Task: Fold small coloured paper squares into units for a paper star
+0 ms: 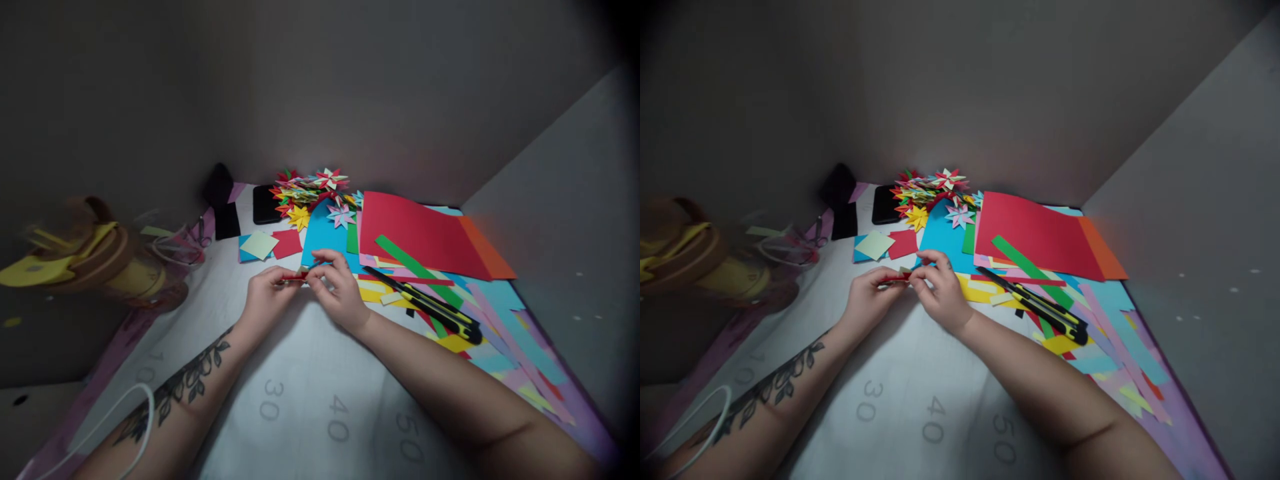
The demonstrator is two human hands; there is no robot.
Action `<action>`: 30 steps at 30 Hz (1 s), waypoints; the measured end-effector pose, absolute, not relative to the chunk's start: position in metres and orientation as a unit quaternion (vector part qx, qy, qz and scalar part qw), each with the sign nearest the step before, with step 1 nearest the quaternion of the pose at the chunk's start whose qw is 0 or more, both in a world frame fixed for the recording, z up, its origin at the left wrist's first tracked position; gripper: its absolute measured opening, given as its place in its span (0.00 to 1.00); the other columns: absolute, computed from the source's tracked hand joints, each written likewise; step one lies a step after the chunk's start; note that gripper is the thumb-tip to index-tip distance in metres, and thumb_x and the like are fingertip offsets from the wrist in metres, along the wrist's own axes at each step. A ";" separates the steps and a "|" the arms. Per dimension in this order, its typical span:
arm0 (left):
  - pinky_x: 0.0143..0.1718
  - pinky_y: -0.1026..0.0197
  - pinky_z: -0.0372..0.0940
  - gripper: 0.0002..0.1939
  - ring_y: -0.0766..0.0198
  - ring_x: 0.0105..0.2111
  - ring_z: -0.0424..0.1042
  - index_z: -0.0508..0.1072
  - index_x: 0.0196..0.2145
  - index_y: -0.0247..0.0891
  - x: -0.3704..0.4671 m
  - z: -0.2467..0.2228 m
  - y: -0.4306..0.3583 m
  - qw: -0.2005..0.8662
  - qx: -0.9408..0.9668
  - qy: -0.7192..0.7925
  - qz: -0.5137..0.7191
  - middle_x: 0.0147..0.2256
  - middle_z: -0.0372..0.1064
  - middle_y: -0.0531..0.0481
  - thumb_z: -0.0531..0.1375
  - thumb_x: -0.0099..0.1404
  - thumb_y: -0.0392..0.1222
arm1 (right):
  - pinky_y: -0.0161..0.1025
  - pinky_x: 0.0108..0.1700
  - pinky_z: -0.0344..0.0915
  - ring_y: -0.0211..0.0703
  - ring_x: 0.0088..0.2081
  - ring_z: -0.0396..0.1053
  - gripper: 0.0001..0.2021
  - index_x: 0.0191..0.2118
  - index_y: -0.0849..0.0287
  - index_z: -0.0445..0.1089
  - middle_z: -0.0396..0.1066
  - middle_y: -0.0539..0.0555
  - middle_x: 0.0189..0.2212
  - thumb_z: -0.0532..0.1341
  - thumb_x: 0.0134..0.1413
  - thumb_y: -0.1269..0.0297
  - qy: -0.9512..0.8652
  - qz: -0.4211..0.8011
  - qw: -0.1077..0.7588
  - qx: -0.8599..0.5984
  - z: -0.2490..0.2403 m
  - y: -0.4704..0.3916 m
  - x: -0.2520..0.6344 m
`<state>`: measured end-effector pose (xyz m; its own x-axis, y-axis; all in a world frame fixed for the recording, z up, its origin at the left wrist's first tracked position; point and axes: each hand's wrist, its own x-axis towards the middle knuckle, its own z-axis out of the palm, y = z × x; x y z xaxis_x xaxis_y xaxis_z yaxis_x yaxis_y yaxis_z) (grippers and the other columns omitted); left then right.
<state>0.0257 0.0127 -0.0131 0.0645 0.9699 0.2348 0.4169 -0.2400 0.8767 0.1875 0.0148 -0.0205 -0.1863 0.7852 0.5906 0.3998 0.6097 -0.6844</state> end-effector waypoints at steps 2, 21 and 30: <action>0.34 0.63 0.65 0.05 0.63 0.31 0.71 0.75 0.29 0.38 0.024 -0.014 0.012 0.277 0.684 0.514 0.438 0.30 0.73 0.49 0.59 0.56 0.39 | 0.49 0.51 0.61 0.47 0.49 0.62 0.05 0.32 0.56 0.68 0.62 0.57 0.47 0.55 0.55 0.68 -0.744 0.199 0.496 -0.400 -0.020 0.015 0.187; 0.34 0.62 0.64 0.05 0.63 0.31 0.70 0.75 0.30 0.39 0.024 -0.017 0.013 0.229 0.722 0.507 0.410 0.30 0.73 0.48 0.58 0.57 0.38 | 0.41 0.43 0.64 0.44 0.47 0.64 0.04 0.28 0.57 0.66 0.65 0.55 0.40 0.55 0.52 0.71 -0.673 0.298 0.503 -0.454 -0.021 0.016 0.181; 0.33 0.63 0.66 0.06 0.63 0.30 0.72 0.76 0.29 0.37 0.029 -0.015 0.012 0.308 0.660 0.537 0.426 0.30 0.74 0.48 0.60 0.53 0.40 | 0.40 0.41 0.64 0.44 0.47 0.63 0.03 0.30 0.56 0.64 0.66 0.55 0.40 0.55 0.51 0.72 -0.667 0.289 0.517 -0.452 -0.018 0.015 0.179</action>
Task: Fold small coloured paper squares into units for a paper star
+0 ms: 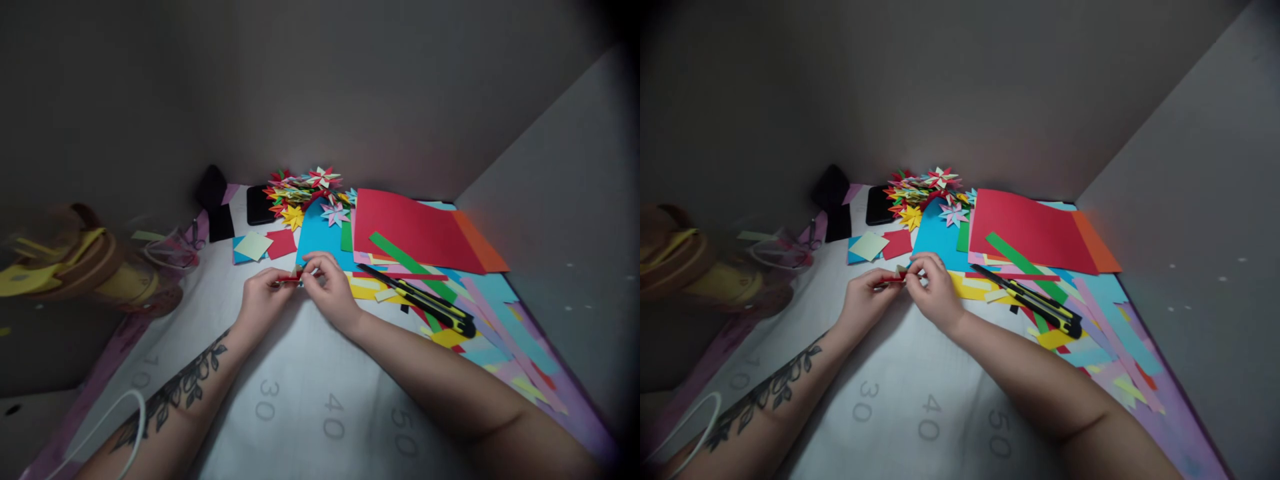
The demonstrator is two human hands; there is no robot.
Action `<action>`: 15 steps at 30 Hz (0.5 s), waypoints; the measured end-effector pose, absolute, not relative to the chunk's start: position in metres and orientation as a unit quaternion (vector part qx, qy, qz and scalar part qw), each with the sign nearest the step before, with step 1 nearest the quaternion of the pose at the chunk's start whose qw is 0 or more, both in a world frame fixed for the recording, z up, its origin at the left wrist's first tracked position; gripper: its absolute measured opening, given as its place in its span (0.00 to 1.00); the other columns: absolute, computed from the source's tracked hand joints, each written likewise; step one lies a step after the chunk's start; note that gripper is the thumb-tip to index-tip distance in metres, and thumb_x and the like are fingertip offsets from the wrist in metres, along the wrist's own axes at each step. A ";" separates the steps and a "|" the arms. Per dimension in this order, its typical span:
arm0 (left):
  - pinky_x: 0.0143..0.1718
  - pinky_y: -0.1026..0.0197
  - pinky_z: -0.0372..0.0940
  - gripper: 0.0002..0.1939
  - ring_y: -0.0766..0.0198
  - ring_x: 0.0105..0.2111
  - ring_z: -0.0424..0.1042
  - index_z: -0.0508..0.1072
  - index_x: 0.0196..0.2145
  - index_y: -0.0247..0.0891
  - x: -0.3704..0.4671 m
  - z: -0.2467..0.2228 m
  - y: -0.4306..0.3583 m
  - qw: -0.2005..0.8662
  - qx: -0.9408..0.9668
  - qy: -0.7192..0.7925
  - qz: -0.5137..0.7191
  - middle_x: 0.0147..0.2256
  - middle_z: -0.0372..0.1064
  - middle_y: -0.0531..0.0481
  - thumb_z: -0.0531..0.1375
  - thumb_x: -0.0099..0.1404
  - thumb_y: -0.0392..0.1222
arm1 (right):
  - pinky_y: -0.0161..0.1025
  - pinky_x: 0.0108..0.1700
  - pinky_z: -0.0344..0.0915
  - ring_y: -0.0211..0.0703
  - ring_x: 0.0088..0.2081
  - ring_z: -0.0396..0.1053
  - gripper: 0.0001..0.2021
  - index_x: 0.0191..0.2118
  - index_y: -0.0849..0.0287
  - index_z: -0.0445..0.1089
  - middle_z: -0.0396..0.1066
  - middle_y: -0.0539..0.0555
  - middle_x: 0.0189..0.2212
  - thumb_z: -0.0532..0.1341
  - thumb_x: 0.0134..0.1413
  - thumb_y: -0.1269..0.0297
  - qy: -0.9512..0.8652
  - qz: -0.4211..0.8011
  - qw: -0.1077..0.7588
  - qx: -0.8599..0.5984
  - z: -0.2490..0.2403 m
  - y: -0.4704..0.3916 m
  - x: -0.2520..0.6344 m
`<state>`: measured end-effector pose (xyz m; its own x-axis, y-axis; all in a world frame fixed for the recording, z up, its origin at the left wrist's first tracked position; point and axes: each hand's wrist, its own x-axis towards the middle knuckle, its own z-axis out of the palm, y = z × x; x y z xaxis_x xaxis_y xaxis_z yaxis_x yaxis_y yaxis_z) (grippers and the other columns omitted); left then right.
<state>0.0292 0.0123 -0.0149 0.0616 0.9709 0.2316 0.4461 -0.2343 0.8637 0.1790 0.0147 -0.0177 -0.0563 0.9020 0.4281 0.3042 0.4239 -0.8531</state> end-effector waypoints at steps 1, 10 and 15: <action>0.33 0.63 0.66 0.06 0.63 0.30 0.72 0.76 0.29 0.37 0.030 -0.014 0.013 0.323 0.647 0.543 0.426 0.30 0.74 0.49 0.61 0.52 0.40 | 0.40 0.42 0.63 0.44 0.47 0.63 0.03 0.30 0.56 0.64 0.66 0.55 0.40 0.55 0.51 0.71 -0.673 0.282 0.513 -0.452 -0.018 0.015 0.180; 0.26 0.65 0.63 0.12 0.64 0.26 0.71 0.76 0.30 0.33 0.031 -0.016 0.017 0.461 0.535 0.574 0.414 0.26 0.75 0.49 0.63 0.48 0.43 | 0.49 0.50 0.60 0.47 0.48 0.62 0.03 0.31 0.54 0.70 0.64 0.55 0.44 0.59 0.52 0.67 -0.722 0.179 0.511 -0.430 -0.022 0.019 0.186; 0.23 0.66 0.62 0.12 0.66 0.22 0.69 0.75 0.29 0.32 0.030 -0.018 0.017 0.483 0.519 0.566 0.420 0.24 0.73 0.50 0.63 0.48 0.43 | 0.51 0.48 0.61 0.50 0.49 0.61 0.04 0.31 0.52 0.72 0.64 0.55 0.47 0.61 0.49 0.67 -0.739 0.139 0.511 -0.416 -0.025 0.017 0.187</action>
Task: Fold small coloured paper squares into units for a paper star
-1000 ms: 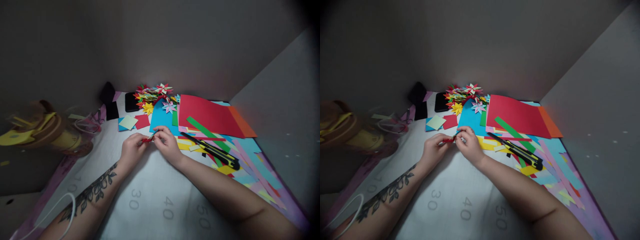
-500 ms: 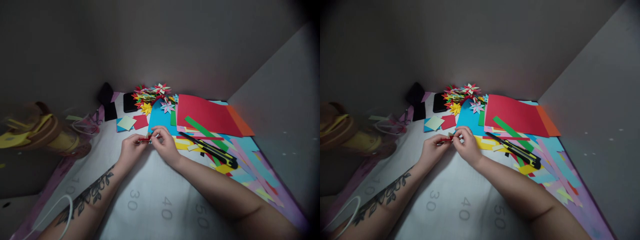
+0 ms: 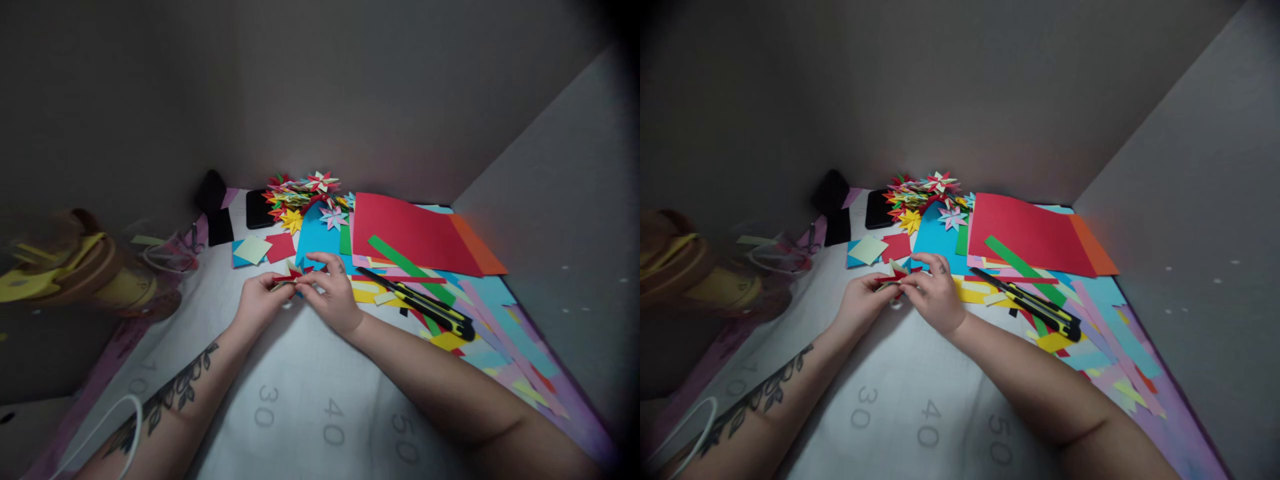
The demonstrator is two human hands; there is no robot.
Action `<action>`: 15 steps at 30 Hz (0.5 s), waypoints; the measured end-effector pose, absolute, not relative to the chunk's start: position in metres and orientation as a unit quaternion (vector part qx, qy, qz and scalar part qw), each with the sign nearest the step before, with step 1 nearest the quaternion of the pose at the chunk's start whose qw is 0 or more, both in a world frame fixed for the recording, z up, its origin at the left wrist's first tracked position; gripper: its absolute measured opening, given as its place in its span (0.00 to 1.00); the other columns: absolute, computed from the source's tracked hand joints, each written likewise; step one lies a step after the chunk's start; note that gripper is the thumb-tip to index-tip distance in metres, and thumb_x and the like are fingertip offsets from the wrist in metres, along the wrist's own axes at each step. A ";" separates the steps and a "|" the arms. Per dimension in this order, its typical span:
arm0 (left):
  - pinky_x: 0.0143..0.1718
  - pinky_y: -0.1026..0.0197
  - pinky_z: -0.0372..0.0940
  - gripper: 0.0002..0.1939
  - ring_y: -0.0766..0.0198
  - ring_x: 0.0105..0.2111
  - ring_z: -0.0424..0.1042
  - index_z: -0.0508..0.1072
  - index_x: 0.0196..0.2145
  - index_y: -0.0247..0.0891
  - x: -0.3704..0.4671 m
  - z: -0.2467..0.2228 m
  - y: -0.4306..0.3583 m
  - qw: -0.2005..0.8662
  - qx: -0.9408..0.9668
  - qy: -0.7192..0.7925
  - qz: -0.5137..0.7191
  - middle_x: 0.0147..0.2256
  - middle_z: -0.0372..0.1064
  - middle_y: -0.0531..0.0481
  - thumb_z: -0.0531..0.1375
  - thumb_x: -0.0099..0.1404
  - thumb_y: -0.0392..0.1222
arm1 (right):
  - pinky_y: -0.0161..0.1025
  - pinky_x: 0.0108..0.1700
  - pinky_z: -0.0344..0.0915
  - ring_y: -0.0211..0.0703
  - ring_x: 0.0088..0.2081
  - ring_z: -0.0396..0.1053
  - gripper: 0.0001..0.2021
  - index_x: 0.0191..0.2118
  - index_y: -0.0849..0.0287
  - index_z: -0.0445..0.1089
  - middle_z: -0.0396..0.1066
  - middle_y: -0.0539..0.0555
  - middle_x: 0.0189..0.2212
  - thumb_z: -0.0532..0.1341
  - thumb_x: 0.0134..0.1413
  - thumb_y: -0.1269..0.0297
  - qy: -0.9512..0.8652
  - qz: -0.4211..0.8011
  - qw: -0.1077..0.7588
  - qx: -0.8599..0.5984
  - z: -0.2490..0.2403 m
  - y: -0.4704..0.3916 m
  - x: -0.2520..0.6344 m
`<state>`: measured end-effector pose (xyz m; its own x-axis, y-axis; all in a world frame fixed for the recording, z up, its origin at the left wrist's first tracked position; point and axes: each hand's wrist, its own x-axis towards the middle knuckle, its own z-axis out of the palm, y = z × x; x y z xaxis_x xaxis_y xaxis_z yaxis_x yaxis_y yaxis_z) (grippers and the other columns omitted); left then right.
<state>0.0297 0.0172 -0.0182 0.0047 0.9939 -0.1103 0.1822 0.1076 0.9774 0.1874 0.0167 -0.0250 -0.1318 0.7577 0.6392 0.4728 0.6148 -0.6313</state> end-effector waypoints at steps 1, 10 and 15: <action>0.23 0.66 0.62 0.11 0.66 0.22 0.68 0.75 0.28 0.33 0.030 -0.017 0.017 0.478 0.520 0.569 0.421 0.23 0.73 0.50 0.63 0.47 0.43 | 0.52 0.48 0.61 0.50 0.49 0.61 0.04 0.31 0.52 0.72 0.64 0.54 0.47 0.61 0.49 0.68 -0.742 0.137 0.509 -0.415 -0.025 0.016 0.187; 0.28 0.65 0.62 0.08 0.64 0.26 0.70 0.75 0.27 0.34 0.032 -0.009 0.012 0.418 0.601 0.549 0.403 0.25 0.73 0.51 0.61 0.50 0.42 | 0.50 0.52 0.58 0.49 0.51 0.60 0.03 0.31 0.56 0.68 0.63 0.57 0.45 0.57 0.51 0.70 -0.741 0.149 0.504 -0.418 -0.017 0.014 0.185; 0.28 0.66 0.62 0.07 0.65 0.26 0.69 0.74 0.26 0.34 0.034 -0.007 0.011 0.391 0.632 0.542 0.394 0.24 0.72 0.51 0.61 0.51 0.41 | 0.49 0.52 0.58 0.48 0.52 0.59 0.03 0.32 0.56 0.66 0.61 0.58 0.46 0.56 0.52 0.70 -0.739 0.184 0.494 -0.419 -0.017 0.013 0.184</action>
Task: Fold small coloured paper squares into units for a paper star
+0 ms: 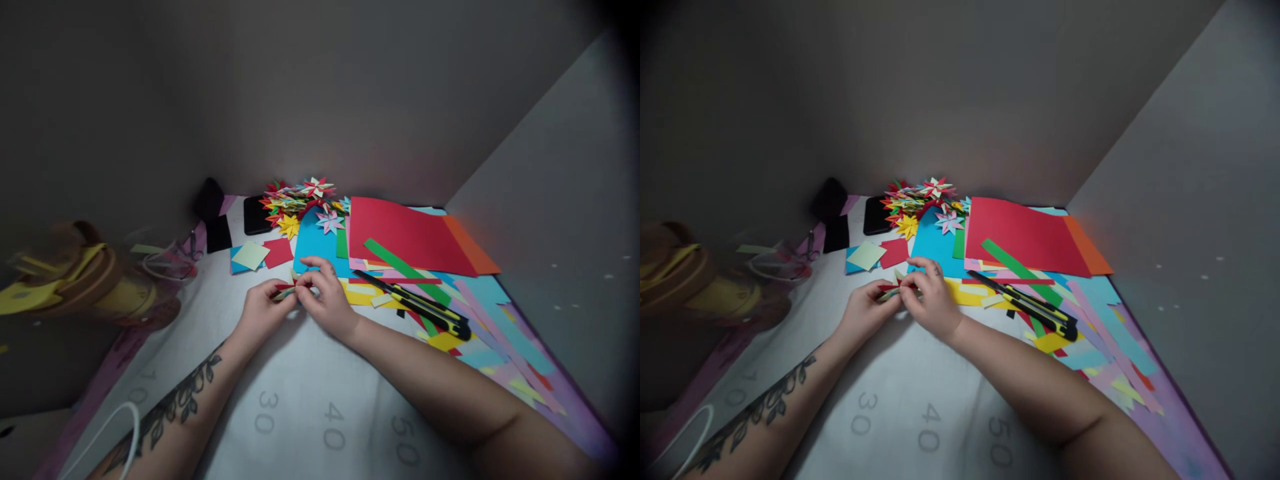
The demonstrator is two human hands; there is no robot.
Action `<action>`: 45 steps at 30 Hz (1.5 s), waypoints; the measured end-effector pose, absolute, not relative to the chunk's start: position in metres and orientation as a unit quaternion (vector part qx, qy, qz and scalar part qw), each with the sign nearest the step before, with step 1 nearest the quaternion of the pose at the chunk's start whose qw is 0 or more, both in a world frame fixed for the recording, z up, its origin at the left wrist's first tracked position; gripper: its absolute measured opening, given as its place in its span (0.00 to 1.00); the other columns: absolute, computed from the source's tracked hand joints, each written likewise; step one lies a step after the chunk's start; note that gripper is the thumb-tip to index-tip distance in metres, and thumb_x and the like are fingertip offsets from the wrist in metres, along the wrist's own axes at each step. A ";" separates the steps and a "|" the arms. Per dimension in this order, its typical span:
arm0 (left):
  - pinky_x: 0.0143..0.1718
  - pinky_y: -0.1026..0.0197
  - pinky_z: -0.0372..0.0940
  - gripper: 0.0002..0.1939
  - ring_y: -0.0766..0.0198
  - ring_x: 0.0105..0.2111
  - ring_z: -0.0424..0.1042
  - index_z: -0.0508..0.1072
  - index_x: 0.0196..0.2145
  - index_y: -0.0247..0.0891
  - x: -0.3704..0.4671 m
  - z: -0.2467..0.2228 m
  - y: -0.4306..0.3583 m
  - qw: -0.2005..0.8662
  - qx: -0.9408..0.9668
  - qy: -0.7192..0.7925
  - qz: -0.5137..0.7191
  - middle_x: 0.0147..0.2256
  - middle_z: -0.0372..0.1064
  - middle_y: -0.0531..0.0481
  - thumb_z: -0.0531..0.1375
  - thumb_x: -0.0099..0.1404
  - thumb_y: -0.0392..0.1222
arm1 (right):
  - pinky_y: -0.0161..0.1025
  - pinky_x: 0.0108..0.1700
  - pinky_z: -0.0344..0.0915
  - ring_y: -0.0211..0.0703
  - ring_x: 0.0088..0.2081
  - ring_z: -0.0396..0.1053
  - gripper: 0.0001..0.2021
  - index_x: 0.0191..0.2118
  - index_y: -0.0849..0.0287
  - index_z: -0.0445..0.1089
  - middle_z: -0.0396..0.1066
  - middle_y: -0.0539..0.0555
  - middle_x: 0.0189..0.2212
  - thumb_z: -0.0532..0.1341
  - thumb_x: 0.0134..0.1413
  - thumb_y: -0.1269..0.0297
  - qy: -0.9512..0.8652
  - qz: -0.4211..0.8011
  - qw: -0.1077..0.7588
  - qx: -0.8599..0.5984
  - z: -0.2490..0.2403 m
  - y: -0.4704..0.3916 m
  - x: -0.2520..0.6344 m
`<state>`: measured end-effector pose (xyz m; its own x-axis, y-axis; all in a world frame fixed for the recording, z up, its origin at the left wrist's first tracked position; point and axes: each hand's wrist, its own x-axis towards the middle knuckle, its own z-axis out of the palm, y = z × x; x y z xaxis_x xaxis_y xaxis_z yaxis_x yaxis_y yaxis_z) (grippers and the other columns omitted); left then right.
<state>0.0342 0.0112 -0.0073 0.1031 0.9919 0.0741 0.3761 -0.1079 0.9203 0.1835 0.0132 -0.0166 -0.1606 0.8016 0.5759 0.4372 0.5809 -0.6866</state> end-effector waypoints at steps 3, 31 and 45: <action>0.27 0.66 0.61 0.07 0.65 0.26 0.69 0.73 0.26 0.34 0.035 -0.006 0.011 0.398 0.631 0.537 0.394 0.24 0.71 0.51 0.60 0.51 0.42 | 0.47 0.52 0.59 0.46 0.52 0.60 0.03 0.32 0.56 0.65 0.62 0.58 0.44 0.55 0.53 0.70 -0.739 0.191 0.497 -0.413 -0.017 0.014 0.183; 0.23 0.67 0.55 0.11 0.69 0.21 0.62 0.72 0.26 0.31 0.031 -0.015 0.016 0.555 0.526 0.538 0.355 0.21 0.67 0.53 0.62 0.50 0.44 | 0.29 0.23 0.58 0.31 0.21 0.61 0.21 0.44 0.54 0.55 0.65 0.43 0.25 0.63 0.43 0.66 -0.478 0.584 0.510 -0.413 -0.028 0.026 0.178; 0.24 0.68 0.57 0.15 0.70 0.21 0.64 0.72 0.29 0.32 0.030 -0.013 0.018 0.603 0.458 0.507 0.412 0.23 0.70 0.51 0.66 0.47 0.45 | 0.33 0.31 0.62 0.34 0.28 0.64 0.27 0.52 0.53 0.50 0.62 0.45 0.28 0.59 0.44 0.70 -0.504 0.537 0.535 -0.415 -0.028 0.023 0.179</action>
<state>0.0297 0.0181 -0.0135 0.1467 0.9611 -0.2340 -0.0314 0.2409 0.9700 0.1788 0.0235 -0.0278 -0.0837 0.9920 0.0942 -0.1564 0.0803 -0.9844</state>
